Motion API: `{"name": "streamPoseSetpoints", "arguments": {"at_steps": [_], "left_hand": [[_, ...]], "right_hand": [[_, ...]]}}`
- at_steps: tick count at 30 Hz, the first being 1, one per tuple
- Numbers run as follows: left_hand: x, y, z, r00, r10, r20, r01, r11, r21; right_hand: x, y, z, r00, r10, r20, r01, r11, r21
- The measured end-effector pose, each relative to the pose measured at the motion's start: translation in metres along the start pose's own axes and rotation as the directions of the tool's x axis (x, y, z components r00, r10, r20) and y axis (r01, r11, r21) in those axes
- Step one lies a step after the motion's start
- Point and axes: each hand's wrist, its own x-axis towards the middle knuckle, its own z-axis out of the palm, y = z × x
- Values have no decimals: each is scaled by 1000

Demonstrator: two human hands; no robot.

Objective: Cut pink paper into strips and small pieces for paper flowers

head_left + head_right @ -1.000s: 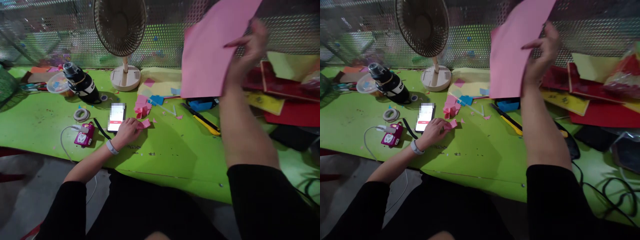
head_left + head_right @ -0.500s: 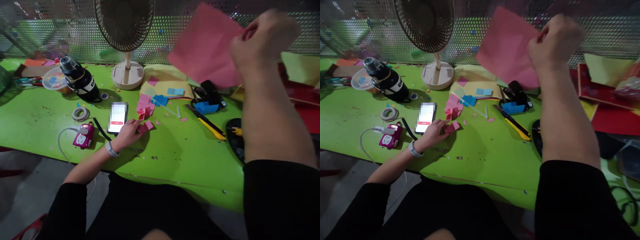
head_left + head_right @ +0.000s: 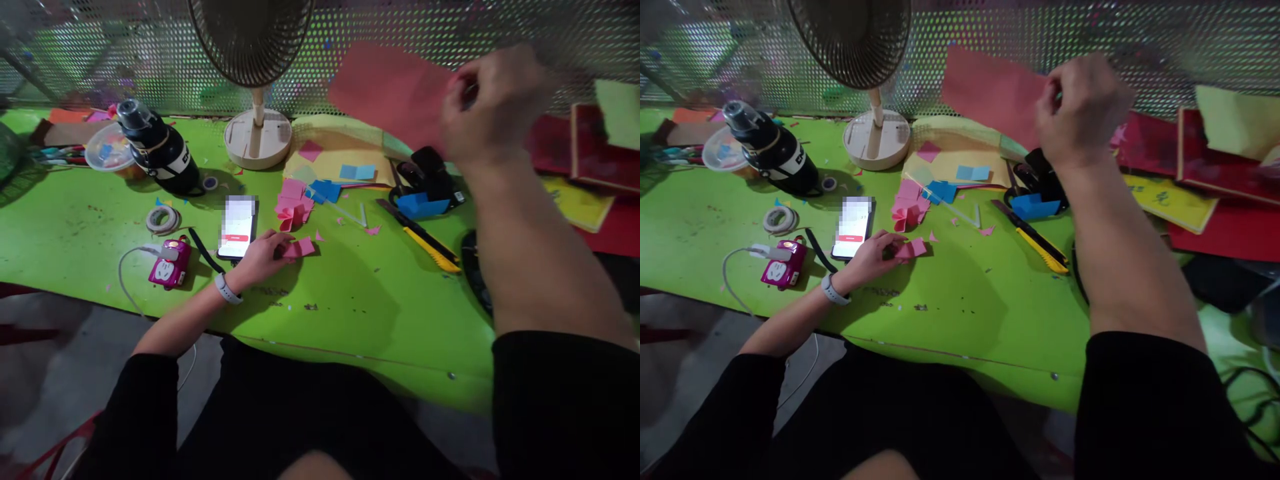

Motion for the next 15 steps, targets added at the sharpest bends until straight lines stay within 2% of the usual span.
{"name": "streamPoseSetpoints", "arguments": {"at_steps": [3, 6, 8, 12, 15], "left_hand": [[-1, -2, 2, 999, 33, -13, -33, 999, -26], [-1, -4, 2, 996, 75, -43, -74, 997, 31], [-1, -5, 2, 991, 111, -75, -103, 989, 110], [2, -7, 1, 978, 172, -115, -142, 962, 232], [4, -9, 3, 978, 170, -120, -130, 948, 290]], "right_hand": [[3, 8, 7, 999, 14, -41, -12, 999, 45], [3, 18, 7, 987, 31, -158, -12, 992, 124], [-4, 22, 2, 969, 7, -248, 40, 983, 181], [-41, 27, -10, 911, -66, -406, 201, 932, 301], [-78, 33, -12, 878, -57, -474, 256, 894, 367]]}}
